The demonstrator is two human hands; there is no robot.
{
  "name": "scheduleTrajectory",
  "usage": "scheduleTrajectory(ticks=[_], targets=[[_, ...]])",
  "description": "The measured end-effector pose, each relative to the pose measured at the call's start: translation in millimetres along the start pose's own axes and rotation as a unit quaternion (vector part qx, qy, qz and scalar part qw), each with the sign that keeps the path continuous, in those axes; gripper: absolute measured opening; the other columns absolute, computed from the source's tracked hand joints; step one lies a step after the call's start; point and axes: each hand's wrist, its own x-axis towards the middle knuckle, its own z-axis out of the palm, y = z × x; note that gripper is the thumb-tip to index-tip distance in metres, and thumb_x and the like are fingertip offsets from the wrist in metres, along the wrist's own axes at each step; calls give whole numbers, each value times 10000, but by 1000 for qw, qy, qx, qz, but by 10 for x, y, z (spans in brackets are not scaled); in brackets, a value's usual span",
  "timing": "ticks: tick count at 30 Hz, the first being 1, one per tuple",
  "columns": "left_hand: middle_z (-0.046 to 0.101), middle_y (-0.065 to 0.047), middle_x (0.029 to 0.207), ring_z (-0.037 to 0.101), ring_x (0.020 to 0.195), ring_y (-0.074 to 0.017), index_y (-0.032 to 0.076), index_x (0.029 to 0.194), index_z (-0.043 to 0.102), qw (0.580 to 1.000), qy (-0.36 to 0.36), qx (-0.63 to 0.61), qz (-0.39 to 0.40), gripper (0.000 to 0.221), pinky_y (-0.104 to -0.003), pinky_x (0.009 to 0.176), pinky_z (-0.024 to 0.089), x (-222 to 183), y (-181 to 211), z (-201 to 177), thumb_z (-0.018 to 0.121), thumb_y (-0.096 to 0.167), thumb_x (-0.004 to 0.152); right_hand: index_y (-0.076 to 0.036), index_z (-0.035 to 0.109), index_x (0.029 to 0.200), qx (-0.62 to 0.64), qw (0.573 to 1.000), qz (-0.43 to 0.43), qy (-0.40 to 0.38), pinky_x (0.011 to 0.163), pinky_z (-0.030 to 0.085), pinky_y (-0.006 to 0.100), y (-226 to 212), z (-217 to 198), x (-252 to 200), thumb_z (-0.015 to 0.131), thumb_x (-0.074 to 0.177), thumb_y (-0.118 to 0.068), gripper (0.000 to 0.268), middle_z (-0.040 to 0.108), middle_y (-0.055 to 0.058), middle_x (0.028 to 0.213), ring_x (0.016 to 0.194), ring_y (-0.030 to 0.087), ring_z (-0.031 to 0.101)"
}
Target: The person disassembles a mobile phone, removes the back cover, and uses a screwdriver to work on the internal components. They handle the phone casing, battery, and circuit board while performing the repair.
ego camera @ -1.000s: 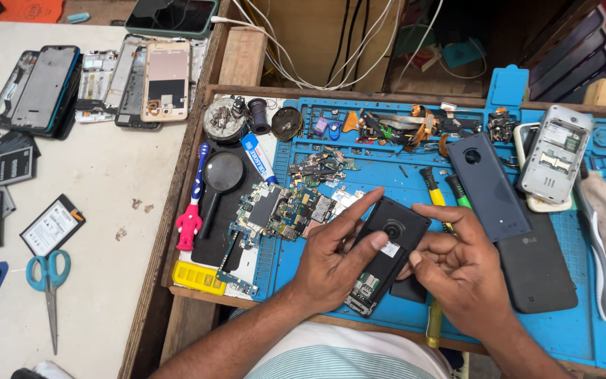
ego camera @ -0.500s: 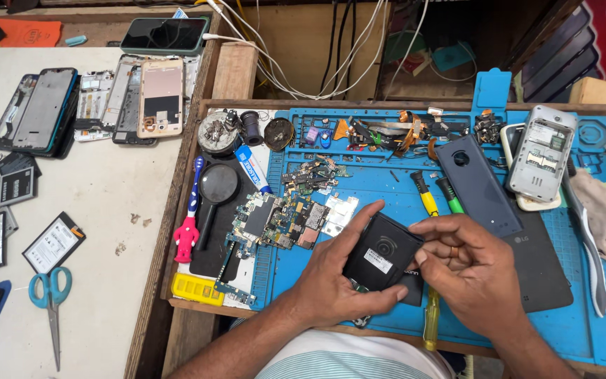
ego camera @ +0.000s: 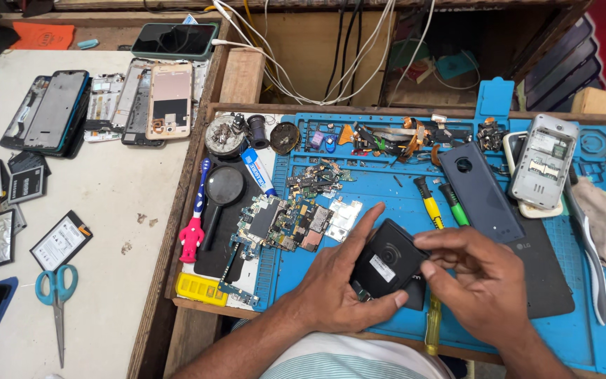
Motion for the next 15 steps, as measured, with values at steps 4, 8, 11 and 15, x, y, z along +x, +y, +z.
scheduleTrajectory(ticks=[4, 8, 11, 15], targets=[[642, -214, 1397, 722, 1189, -335, 69, 1649, 325, 974, 16, 175, 144, 906, -424, 987, 605, 0, 102, -117, 786, 317, 910, 77, 713, 1107, 15, 997, -66, -36, 933, 611, 336, -44, -76, -63, 702, 857, 96, 251, 751, 202, 1171, 1094, 222, 732], [528, -228, 1481, 661, 1191, -358, 122, 1622, 336, 948, -42, 279, 150, 901, -452, 985, 567, -20, 237, -340, 791, 315, 868, 73, 706, 1077, 62, 995, -55, -54, 971, 624, 377, -27, -107, -112, 719, 859, 106, 221, 759, 217, 1157, 1109, 245, 742], [544, -189, 1462, 613, 1244, -362, 91, 1652, 282, 946, -125, 283, 97, 926, -482, 1037, 495, -15, 335, -422, 757, 268, 878, 78, 669, 1123, 96, 993, -5, -75, 918, 635, 371, -11, -105, -68, 753, 805, 118, 331, 738, 205, 1143, 1043, 232, 755], [493, -230, 1519, 504, 1421, -416, 32, 1635, 256, 927, -119, 304, 187, 897, -545, 1156, 384, -7, 366, -431, 735, 182, 893, 75, 619, 1248, 99, 987, 57, -109, 857, 632, 334, -53, -90, -4, 783, 753, 124, 523, 745, 178, 1096, 973, 200, 760]])
